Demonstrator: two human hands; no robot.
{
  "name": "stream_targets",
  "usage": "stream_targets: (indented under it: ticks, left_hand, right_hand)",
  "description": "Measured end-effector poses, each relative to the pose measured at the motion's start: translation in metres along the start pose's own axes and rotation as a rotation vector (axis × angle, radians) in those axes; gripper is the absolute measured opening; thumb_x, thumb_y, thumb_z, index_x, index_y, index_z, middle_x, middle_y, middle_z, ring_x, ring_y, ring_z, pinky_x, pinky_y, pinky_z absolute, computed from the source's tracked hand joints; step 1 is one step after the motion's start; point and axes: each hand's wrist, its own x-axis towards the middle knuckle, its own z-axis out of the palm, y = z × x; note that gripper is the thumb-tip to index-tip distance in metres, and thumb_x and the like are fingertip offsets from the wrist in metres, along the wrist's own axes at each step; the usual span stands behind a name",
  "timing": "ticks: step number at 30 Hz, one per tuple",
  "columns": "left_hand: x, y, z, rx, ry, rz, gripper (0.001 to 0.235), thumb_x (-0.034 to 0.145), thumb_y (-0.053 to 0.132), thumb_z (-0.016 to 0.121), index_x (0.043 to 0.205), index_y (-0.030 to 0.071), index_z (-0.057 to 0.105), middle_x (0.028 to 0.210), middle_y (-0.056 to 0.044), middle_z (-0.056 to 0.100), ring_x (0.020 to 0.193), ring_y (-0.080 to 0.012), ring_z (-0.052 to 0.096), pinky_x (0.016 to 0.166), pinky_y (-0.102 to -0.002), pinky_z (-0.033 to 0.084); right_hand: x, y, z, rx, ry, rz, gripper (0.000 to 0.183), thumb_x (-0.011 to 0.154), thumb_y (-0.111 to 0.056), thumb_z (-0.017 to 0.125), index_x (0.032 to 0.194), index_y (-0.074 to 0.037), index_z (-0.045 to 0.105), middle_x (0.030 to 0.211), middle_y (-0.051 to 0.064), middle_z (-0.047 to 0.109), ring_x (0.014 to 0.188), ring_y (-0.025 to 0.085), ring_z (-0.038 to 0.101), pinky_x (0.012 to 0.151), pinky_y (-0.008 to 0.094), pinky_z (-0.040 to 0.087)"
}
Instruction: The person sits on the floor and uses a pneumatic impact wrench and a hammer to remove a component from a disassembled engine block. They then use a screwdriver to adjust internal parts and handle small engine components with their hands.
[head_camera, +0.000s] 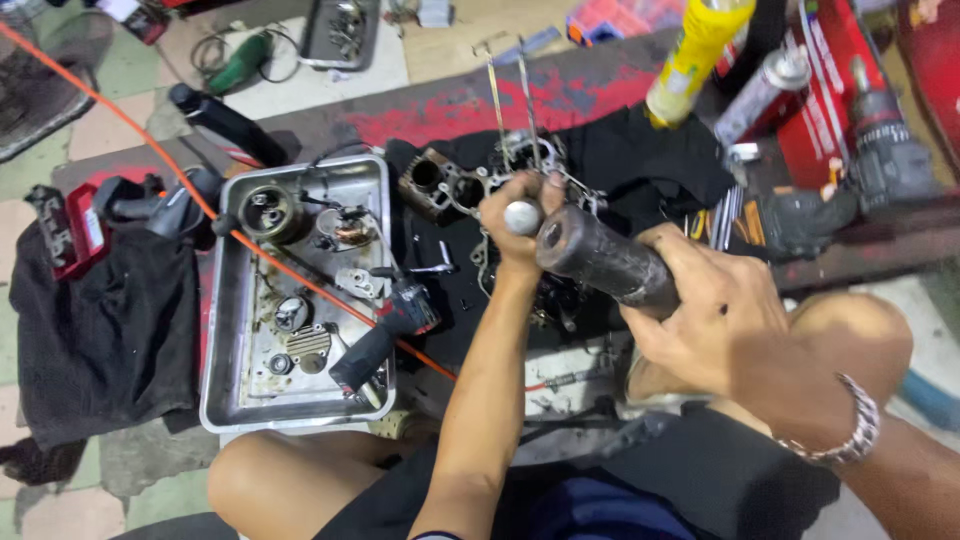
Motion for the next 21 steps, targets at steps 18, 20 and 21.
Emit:
stream_targets:
  ticks: [18,20,21]
  left_hand:
    - [-0.006,0.02,0.025,0.14,-0.195,0.256,0.023,0.08,0.019,0.081,0.074,0.008,0.061,0.069,-0.01,0.063,0.059,-0.0283,0.064,0.059,-0.039,0.05]
    - [-0.002,0.03,0.009,0.022,-0.154,0.472,0.034,0.058,0.021,0.078,0.084,0.005,0.064,0.075,-0.014,0.064,0.064,-0.0314,0.065,0.062,-0.04,0.053]
    - [0.018,0.027,-0.007,0.089,-0.162,0.452,0.026,0.066,0.019,0.079,0.082,0.006,0.063,0.074,-0.013,0.064,0.063,-0.0315,0.065,0.062,-0.039,0.053]
  right_hand:
    - [0.003,-0.01,0.003,-0.195,-0.035,0.051,0.051,0.072,-0.018,0.086,0.119,-0.006,0.068,0.081,0.017,0.075,0.077,0.032,0.074,0.073,0.041,0.058]
    - [-0.006,-0.011,0.016,0.12,0.276,-0.193,0.048,0.068,-0.011,0.078,0.113,0.0,0.068,0.094,0.019,0.073,0.086,0.033,0.072,0.075,0.043,0.056]
    - [0.009,-0.016,0.025,0.156,0.283,-0.142,0.042,0.072,-0.013,0.078,0.111,-0.001,0.068,0.093,0.018,0.073,0.085,0.032,0.073,0.076,0.043,0.056]
